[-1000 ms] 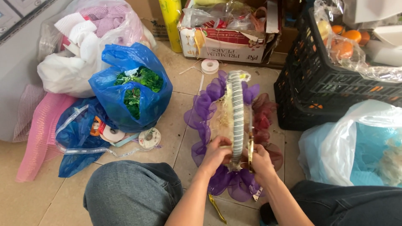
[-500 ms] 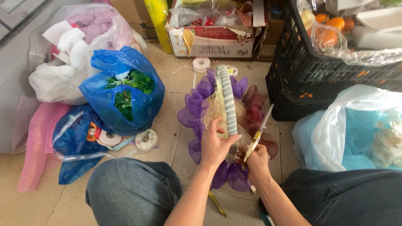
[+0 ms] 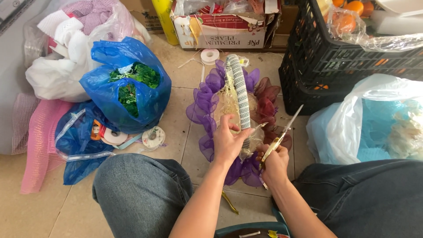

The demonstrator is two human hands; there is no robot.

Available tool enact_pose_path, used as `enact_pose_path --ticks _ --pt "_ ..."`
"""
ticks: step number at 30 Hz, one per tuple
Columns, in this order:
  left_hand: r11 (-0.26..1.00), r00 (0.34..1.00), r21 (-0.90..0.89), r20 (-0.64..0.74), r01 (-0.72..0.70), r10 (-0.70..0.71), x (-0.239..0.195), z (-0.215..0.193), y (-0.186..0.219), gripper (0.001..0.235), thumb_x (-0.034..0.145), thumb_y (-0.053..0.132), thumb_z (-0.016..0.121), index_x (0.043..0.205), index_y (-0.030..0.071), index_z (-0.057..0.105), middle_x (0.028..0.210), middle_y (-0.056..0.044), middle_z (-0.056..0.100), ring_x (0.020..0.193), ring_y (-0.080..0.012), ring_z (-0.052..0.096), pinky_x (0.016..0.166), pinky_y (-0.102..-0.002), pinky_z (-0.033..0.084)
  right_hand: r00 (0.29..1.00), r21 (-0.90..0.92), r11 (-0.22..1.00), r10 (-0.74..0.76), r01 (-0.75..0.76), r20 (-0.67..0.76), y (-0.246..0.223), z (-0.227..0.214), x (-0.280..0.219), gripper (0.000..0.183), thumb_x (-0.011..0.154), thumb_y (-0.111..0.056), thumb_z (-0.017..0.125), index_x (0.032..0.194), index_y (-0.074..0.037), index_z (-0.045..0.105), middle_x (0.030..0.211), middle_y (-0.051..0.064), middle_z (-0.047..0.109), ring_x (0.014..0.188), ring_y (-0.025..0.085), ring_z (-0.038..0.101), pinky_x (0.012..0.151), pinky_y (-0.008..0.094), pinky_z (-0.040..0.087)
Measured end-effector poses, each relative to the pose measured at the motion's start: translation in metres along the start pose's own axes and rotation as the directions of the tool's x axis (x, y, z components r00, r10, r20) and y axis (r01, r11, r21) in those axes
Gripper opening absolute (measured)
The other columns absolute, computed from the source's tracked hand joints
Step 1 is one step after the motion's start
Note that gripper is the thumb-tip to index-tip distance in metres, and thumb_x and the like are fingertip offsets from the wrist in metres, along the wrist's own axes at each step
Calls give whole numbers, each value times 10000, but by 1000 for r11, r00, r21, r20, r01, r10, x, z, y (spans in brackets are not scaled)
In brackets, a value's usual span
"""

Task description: The person sits on the floor and uses gold-handled scissors to trim excess shredded filler material from the interior of a small woven basket decorated with purple and maroon tulle. The person repeatedly snips and removes small pieces of filler throughout the clip.

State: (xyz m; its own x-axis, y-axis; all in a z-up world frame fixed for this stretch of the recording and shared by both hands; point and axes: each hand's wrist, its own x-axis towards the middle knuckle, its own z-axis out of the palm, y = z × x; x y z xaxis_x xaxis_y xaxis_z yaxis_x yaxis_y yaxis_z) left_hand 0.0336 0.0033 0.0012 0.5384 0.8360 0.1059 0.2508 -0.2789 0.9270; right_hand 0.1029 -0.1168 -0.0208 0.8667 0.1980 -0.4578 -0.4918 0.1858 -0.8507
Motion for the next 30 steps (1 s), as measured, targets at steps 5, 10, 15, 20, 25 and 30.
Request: enact_pose_path --ticks 5,10,15,20,25,30 --pt "998 999 56 -38 -34 36 -8 0 -2 693 775 534 889 1223 108 578 870 -90 703 755 -298 765 656 -395 618 999 -8 1000 27 -28 -24 20 -7 10 460 664 75 793 1019 17 507 701 76 512 531 186 536 436 337 482" --pt "982 992 188 -114 -26 49 -34 5 0 568 871 625 797 958 94 616 802 -125 697 816 -343 752 736 -437 601 989 9 991 134 -135 63 48 -12 31 370 678 80 770 962 54 533 655 73 503 503 173 512 428 312 445" --pt "967 985 195 -90 162 -147 -63 15 -18 383 944 488 750 975 112 685 841 -100 765 850 -318 771 736 -423 607 986 12 992 120 -122 113 51 -15 39 284 695 92 775 895 71 573 645 69 517 516 159 528 432 306 450" --pt "877 874 -77 -76 475 -480 -59 28 -8 283 818 273 859 1001 114 711 793 -63 801 584 -173 770 549 -279 631 988 21 991 134 -136 82 61 -20 40 429 697 101 786 1035 77 523 693 93 537 564 163 543 467 304 478" --pt "685 724 -409 -80 602 -685 -49 42 -18 457 726 123 917 1087 19 656 775 -175 786 597 -258 780 561 -338 657 987 -42 990 139 -136 84 27 -15 8 511 694 113 763 1122 72 486 722 115 525 581 178 543 484 323 491" --pt "642 651 -462 -165 612 -740 -42 42 7 493 644 1 869 1084 -53 653 784 -212 750 637 -294 775 583 -380 671 990 -109 989 110 -101 86 9 -15 -8 581 697 105 766 1197 89 471 759 123 525 607 193 556 490 328 492"
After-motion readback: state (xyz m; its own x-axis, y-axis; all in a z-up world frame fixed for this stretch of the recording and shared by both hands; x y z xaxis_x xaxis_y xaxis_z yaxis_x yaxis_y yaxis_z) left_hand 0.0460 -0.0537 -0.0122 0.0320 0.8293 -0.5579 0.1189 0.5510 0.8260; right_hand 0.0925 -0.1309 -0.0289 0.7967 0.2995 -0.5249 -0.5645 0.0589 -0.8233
